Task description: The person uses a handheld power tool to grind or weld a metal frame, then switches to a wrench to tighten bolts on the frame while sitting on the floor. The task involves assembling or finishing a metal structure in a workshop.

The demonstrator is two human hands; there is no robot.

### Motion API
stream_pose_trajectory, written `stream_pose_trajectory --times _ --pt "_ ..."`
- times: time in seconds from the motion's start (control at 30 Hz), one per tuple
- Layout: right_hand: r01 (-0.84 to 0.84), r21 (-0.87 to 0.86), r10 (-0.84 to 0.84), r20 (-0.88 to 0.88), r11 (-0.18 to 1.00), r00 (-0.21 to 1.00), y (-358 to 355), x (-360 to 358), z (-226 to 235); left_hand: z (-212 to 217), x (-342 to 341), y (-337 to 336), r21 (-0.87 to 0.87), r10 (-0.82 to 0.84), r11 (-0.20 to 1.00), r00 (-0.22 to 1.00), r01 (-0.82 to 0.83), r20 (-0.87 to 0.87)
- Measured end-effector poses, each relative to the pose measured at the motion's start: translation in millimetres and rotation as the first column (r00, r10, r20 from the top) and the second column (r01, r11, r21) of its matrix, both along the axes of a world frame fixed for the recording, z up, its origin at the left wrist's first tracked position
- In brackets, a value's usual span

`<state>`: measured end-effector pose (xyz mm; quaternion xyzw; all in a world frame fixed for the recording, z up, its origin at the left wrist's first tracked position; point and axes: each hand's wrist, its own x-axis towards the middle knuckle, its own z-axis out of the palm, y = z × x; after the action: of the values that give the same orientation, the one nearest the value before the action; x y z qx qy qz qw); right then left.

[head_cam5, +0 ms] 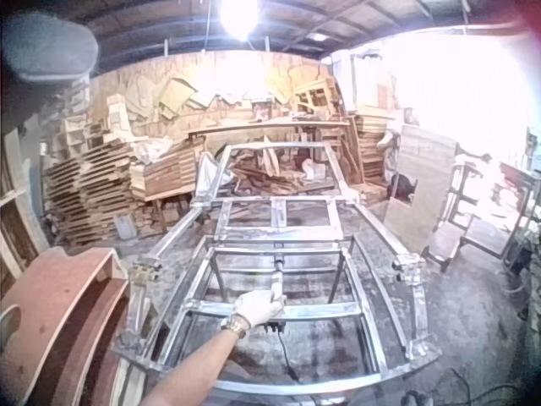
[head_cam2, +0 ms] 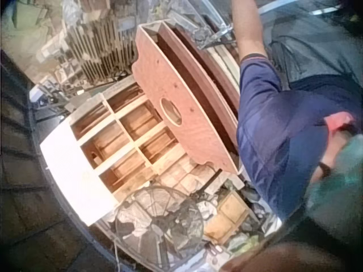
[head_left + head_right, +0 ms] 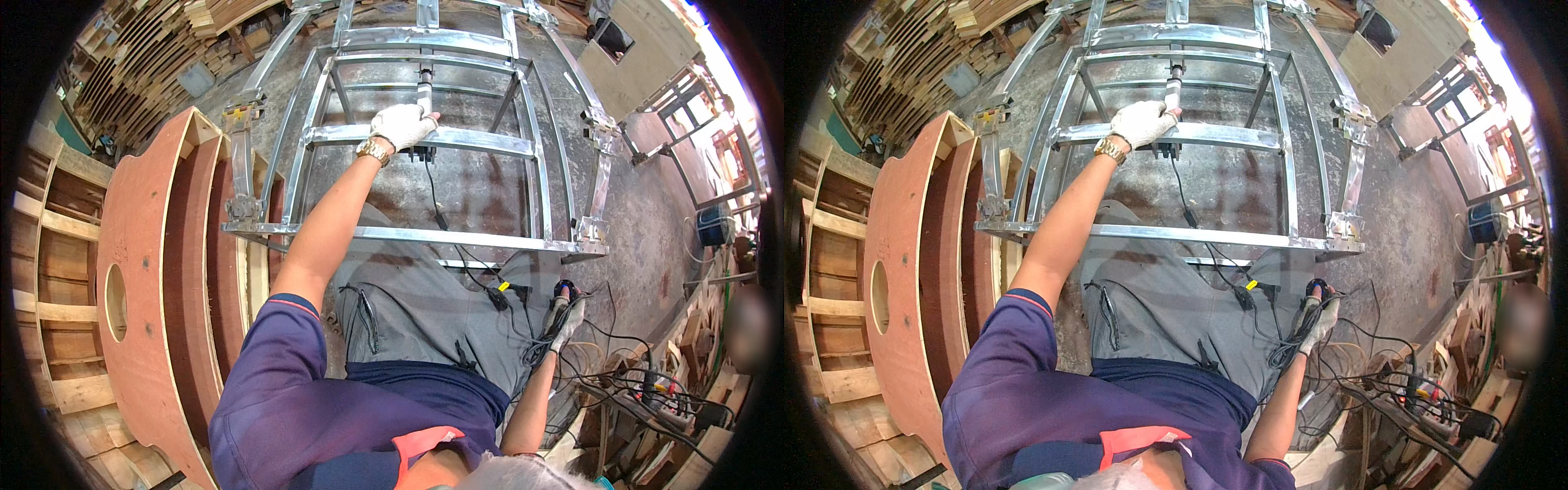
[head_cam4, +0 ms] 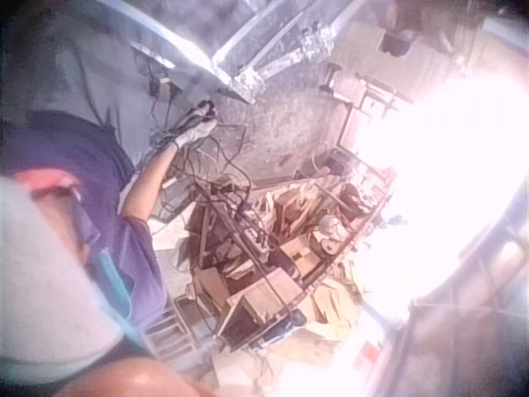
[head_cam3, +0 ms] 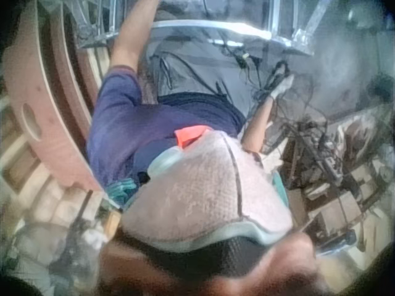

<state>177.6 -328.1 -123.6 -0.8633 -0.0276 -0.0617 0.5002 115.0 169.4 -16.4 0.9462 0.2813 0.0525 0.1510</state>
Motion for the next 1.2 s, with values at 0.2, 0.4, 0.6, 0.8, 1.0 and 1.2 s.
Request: stream_pose_trajectory --times 0.2,0.4,0.6,0.8,1.0,1.2 --pt "0.009 -0.049 -0.01 -0.012 0.999 1.0 -0.6 0.4 1.9 2.0 -0.7 -0.9 0.007 -0.002 1.0 1.0 0.002 -0.006" --pt "0.003 -0.009 -0.004 -0.042 1.0 0.999 -3.6 4.1 -5.3 5.2 -1.7 -2.6 0.0 -0.003 1.0 1.0 0.003 -0.013" --pt "0.01 0.023 -0.009 -0.057 1.0 0.998 -7.7 9.4 -16.6 3.6 -2.2 -2.4 0.011 -0.004 1.0 1.0 0.004 0.009" --pt "0.007 -0.058 -0.006 0.022 0.998 1.0 -6.7 6.4 -11.8 2.5 -1.4 -1.1 0.013 -0.012 1.0 1.0 0.012 0.008" --pt "0.002 -0.01 -0.002 -0.044 1.0 0.999 -3.1 3.5 -5.4 2.8 -1.0 -1.6 0.016 -0.003 1.0 1.0 0.003 0.0" --pt "0.046 -0.048 -0.046 0.014 0.998 0.999 -2.2 4.4 -7.4 2.2 -0.2 -0.7 0.003 0.002 1.0 1.0 -0.002 0.001"
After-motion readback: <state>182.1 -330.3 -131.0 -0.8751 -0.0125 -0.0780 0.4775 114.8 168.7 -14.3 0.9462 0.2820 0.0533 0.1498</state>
